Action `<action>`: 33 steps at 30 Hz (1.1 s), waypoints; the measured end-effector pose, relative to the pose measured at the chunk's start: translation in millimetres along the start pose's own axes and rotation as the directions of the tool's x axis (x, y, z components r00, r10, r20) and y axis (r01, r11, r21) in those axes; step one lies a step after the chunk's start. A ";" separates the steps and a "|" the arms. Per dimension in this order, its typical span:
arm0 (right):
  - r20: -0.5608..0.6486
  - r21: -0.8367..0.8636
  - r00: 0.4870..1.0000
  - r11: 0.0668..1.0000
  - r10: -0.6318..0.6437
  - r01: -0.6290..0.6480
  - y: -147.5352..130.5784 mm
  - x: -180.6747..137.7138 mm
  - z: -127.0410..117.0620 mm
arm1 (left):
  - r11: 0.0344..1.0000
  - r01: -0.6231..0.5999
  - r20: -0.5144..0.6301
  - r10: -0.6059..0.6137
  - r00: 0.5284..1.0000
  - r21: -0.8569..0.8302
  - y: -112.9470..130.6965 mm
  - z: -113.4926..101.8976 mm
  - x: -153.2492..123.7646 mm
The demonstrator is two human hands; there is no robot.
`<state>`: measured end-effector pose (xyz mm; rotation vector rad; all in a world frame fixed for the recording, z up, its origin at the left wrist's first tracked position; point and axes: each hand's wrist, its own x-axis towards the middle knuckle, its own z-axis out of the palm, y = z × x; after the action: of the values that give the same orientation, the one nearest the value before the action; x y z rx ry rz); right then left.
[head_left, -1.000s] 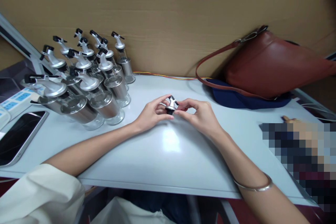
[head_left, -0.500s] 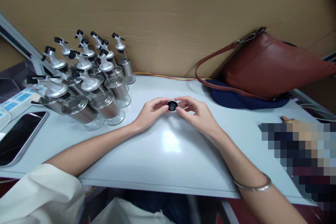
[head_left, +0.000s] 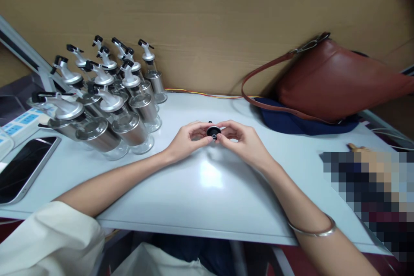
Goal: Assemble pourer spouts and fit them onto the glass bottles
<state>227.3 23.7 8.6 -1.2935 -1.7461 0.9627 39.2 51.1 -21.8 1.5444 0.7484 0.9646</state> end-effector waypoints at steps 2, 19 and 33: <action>0.031 -0.005 0.999 1.000 0.011 -0.010 0.5 -0.4 0.6 | 1.000 0.001 0.005 -0.001 1.000 0.025 1.2 0.9 -0.7; 0.087 -0.038 0.995 0.997 -0.057 0.061 -3.4 -1.5 1.3 | 0.963 -0.184 -0.101 0.206 0.973 0.197 0.5 4.6 -5.7; 0.097 -0.213 0.992 0.972 -0.078 0.098 -8.3 -1.9 -1.4 | 0.954 -0.251 0.021 0.251 0.968 0.167 1.9 0.2 -5.1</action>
<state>225.5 20.4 16.3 -1.3127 -2.0053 0.8064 36.9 46.3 -20.9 1.8197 0.6571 1.1097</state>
